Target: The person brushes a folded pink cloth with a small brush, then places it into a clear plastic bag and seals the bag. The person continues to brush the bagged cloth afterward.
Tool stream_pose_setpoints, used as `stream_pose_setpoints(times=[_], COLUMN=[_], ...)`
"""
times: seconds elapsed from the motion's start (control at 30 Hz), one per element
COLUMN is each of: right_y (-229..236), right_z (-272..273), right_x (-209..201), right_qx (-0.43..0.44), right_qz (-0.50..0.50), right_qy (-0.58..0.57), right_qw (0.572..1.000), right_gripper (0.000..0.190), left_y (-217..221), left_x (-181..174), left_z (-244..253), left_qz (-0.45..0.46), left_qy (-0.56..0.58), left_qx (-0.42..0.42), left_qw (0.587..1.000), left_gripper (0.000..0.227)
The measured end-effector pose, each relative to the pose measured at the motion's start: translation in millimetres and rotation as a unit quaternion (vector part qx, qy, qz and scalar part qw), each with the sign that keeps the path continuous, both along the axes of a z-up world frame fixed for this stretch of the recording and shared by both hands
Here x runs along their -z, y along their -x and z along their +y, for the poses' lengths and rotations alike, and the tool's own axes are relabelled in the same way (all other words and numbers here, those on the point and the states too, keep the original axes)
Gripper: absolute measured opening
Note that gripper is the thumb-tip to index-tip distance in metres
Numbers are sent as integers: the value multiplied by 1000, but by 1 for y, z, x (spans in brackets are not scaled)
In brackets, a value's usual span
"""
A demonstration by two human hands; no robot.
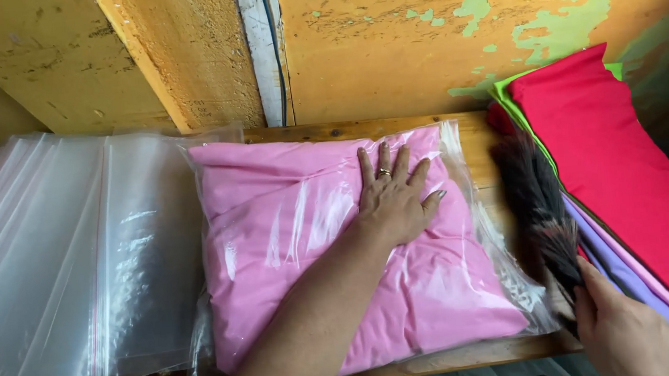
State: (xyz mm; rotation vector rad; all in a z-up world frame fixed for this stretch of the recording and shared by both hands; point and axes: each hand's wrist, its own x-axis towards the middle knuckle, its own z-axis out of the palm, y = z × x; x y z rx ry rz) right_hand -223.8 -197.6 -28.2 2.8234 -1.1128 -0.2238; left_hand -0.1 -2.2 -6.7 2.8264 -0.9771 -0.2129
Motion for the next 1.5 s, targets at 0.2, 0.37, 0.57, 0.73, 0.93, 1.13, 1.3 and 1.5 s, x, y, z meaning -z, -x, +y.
stream_pose_setpoints(times=[0.2,0.37,0.57,0.73,0.93,1.13,1.3,1.5], right_y=[19,-24,-18,-20,-76,-169,-228,-267], right_z=[53,27,-4,10,33,19,14,-5], right_x=[18,-10,-9,-12,-54,-66,-46,16], right_qx=[-211,-28,-25,-290,-362,-373,-332,-348], right_qz=[-300,56,-4,-259,-224,-228,-168,-77], right_qy=[58,50,65,151,-144,-340,-410,-366], right_qw=[928,997,998,909,893,832,833,859], right_gripper=[53,68,60,51,50,60,91,111], left_y=[-4,1,2,5,12,21,16,24], left_x=[15,8,1,3,-4,2,3,-18], left_z=[-6,0,1,0,-1,-5,-10,-4], left_qz=[-13,-22,-5,-26,-36,-61,-72,21], left_qy=[30,3,-37,-4,73,283,381,276], left_qx=[-1,7,14,16,10,-16,-58,-48], left_qw=[999,1000,999,1000,997,957,920,960], left_gripper=[59,67,69,70,72,70,65,64])
